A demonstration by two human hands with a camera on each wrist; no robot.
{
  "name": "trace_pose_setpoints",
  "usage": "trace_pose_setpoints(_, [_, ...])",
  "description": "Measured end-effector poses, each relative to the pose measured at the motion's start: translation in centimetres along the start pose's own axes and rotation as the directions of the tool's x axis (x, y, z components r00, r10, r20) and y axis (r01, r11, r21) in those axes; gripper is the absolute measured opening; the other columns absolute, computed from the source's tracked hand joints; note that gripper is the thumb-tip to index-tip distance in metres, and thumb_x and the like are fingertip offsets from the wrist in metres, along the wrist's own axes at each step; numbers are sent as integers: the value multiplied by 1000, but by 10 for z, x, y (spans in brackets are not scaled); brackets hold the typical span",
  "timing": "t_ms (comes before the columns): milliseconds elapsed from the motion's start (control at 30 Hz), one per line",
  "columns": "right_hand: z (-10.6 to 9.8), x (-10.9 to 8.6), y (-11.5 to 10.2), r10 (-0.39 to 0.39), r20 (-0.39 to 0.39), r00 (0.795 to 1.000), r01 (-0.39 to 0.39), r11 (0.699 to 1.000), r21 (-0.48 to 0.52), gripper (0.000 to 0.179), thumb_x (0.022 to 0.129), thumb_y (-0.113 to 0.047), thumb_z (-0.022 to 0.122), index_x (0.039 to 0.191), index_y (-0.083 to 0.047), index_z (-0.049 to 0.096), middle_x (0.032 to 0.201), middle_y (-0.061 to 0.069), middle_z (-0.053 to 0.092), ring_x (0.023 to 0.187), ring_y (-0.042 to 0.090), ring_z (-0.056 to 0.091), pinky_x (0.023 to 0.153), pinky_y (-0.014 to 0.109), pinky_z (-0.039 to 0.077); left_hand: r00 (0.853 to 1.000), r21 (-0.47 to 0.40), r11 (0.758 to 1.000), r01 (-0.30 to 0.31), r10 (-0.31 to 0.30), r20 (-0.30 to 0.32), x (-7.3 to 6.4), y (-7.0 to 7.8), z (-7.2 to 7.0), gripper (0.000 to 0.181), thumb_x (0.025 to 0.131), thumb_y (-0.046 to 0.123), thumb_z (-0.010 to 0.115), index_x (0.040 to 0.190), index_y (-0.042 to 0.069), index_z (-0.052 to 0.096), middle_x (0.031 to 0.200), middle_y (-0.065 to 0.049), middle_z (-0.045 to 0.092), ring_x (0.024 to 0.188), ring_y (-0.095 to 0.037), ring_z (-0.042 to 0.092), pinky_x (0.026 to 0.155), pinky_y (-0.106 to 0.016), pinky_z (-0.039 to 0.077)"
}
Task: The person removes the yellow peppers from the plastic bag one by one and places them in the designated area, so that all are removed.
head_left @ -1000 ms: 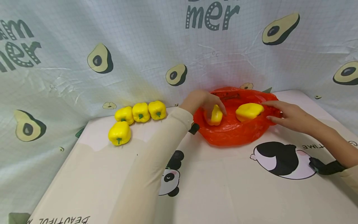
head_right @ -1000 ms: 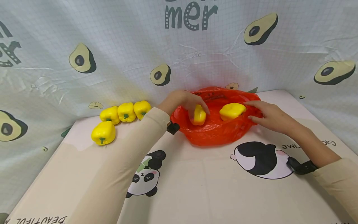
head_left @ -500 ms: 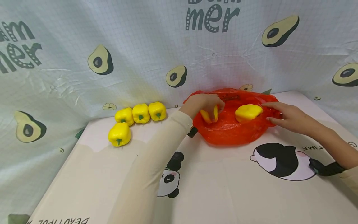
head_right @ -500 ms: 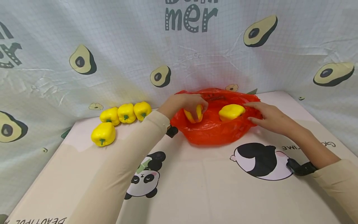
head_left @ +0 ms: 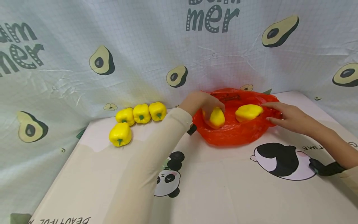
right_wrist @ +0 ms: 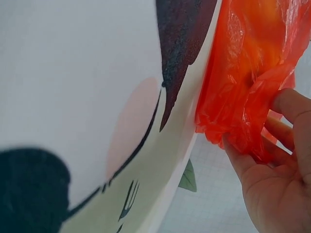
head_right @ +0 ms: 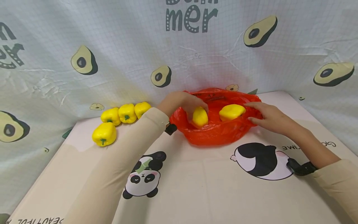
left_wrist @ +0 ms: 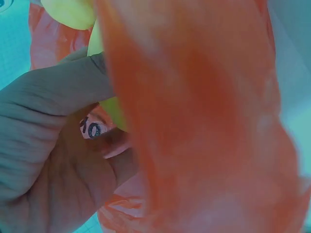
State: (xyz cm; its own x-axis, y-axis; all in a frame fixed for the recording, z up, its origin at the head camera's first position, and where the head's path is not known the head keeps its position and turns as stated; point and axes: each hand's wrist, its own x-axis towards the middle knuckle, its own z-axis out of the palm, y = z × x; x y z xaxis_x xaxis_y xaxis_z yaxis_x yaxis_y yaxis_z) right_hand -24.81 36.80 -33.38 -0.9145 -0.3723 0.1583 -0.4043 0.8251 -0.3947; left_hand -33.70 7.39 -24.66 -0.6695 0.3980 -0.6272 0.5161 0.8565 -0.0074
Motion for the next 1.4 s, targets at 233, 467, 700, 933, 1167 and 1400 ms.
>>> trace_pose_setpoints(233, [1,-1,2,-1,0,1000,1,1000,4,60,92,-8,73,146,-2,47,137,30,52,119,47,52,87,60,56,992,49,994,-101,104,-72,3,5,1,66,85,34,82,141,28,46,138,6,47,127,-16,39,99,-31,50])
trace_pose_setpoints(467, [-1,-2,1,4,1,1000,-4,1000,-6,60,92,-7,73,146,-2,48,138,30,52,120,47,51,87,60,56,984,-54,983,-178,176,-30,13,-1,4,65,95,48,66,153,48,37,156,6,34,142,-19,27,112,-41,41])
trace_pose_setpoints(700, [-1,-2,0,0,1,1000,0,1000,-2,59,93,-8,73,146,-2,47,138,30,52,119,46,52,86,59,57,992,-205,977,-65,85,89,9,0,2,77,86,37,80,152,47,40,154,6,32,135,-18,36,101,-30,51])
trace_pose_setpoints(933, [-2,-2,1,20,11,1000,-20,1000,10,60,93,-8,72,147,-3,46,139,30,50,120,48,51,87,59,57,978,-447,893,-45,130,161,7,-4,-1,76,88,13,79,153,33,44,148,0,36,130,-21,44,89,-29,58])
trace_pose_setpoints(1167, [-4,0,2,17,13,1000,-17,1000,2,59,93,-8,72,147,-3,46,139,30,50,120,48,51,87,60,56,969,-472,875,-106,198,150,6,-9,-3,85,85,11,81,156,34,39,154,0,27,132,-23,43,87,-33,60])
trace_pose_setpoints(1400, [-4,1,2,8,1,1000,-8,1000,3,59,93,-8,73,146,-2,47,138,30,52,120,47,52,87,59,57,940,-212,917,-337,318,-120,-2,-16,-5,81,82,22,86,151,34,45,155,2,31,133,-20,39,85,-28,59])
